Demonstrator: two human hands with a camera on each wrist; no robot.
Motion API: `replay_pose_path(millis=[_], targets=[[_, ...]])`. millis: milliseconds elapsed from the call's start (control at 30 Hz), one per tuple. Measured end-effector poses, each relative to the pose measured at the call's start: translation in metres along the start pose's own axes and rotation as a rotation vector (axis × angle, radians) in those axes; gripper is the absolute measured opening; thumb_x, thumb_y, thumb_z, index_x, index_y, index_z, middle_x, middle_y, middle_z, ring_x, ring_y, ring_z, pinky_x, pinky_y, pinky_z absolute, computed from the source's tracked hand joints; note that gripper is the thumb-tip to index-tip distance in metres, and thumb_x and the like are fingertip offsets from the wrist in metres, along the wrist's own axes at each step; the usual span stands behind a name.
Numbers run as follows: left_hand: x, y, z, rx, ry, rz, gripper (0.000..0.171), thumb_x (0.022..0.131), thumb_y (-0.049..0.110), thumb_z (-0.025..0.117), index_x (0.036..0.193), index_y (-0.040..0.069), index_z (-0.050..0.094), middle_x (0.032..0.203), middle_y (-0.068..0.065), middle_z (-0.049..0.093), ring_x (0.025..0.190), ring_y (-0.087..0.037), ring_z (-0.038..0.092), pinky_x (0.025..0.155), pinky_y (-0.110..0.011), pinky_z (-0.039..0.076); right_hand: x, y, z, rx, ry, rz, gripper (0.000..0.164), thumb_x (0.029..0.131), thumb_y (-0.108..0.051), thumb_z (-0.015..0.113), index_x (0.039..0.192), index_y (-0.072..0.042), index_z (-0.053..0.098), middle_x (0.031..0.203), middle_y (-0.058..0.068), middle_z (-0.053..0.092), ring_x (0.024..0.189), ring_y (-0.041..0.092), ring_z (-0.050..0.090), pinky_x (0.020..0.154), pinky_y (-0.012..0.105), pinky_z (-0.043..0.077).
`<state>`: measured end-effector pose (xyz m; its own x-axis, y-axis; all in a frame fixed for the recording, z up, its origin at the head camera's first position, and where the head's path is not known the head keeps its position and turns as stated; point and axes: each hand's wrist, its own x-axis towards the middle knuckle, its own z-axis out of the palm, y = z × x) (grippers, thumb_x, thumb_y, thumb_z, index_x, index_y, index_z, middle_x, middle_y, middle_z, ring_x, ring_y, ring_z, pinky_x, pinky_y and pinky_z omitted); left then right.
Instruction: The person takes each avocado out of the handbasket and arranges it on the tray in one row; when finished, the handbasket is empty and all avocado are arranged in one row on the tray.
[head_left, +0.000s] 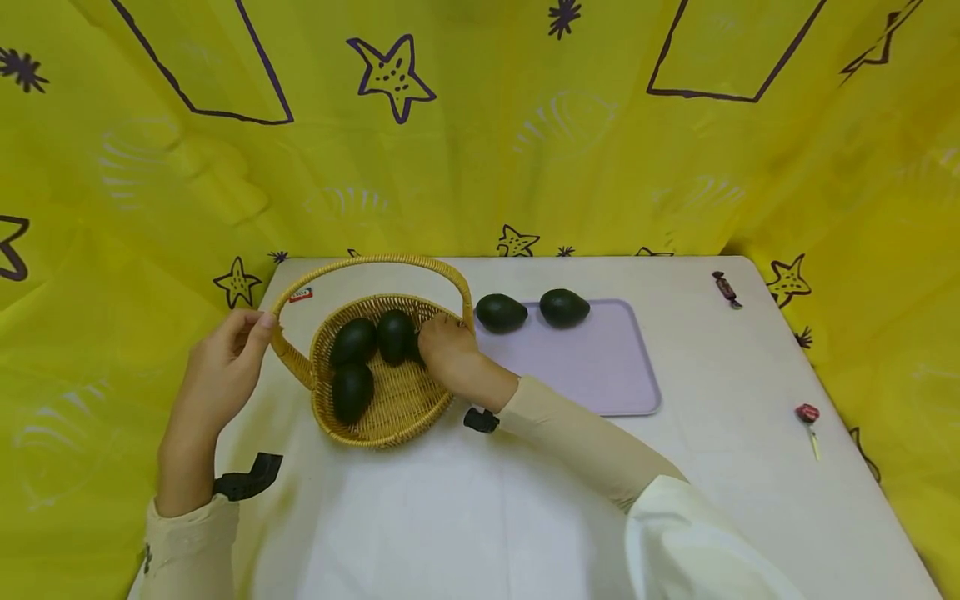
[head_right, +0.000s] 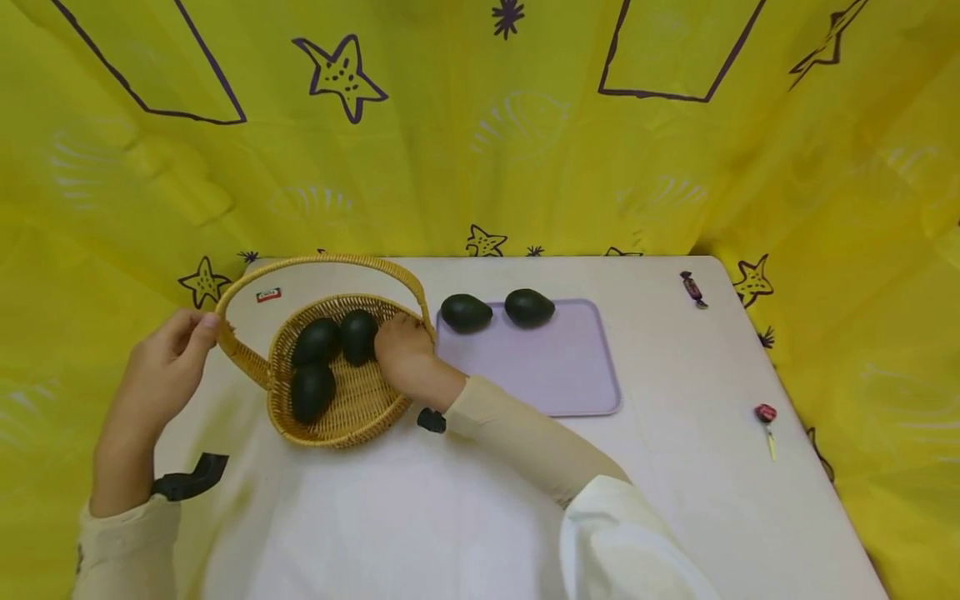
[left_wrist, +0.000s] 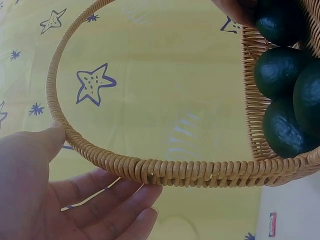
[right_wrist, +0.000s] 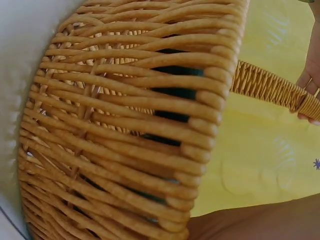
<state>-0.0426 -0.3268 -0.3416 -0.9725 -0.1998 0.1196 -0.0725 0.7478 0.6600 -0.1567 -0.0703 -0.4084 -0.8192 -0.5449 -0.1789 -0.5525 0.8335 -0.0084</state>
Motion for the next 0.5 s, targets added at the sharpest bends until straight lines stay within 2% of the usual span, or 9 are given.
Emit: replay_pose_path(millis=[133,300,500], targets=[[0.0,0.001,0.0,-0.001,0.001,0.0,0.05,0.114,0.046,0.042,0.128,0.002,0.061,0.123,-0.021,0.072,0.117,-0.035,0.062,0.084,-0.03,0.041,-0.002,0.004,0.0,0.005,0.016,-0.048,0.021,0.106,-0.01,0.062,0.126,-0.005,0.064,0.121,0.014,0.067,0.109,0.024,0.068,0.081,0.034,0.061],[-0.001,0.002,0.0,-0.005,0.001,-0.003,0.05,0.114,0.046,0.042,0.128,0.002,0.062,0.124,-0.022,0.071,0.117,-0.035,0.061,0.083,-0.028,0.041,-0.005,0.01,0.0,0.014,0.06,-0.146,0.021,0.108,-0.008,0.059,0.129,-0.007,0.059,0.116,0.014,0.066,0.099,0.028,0.069,0.076,0.036,0.061],[-0.001,0.002,0.0,-0.004,-0.001,-0.004,0.05,0.114,0.046,0.042,0.128,0.002,0.061,0.124,-0.023,0.071,0.119,-0.038,0.062,0.084,-0.029,0.041,-0.007,0.017,0.001,0.032,0.069,-0.221,0.028,0.107,-0.005,0.06,0.135,-0.007,0.06,0.122,0.014,0.064,0.104,0.03,0.067,0.086,0.037,0.058]])
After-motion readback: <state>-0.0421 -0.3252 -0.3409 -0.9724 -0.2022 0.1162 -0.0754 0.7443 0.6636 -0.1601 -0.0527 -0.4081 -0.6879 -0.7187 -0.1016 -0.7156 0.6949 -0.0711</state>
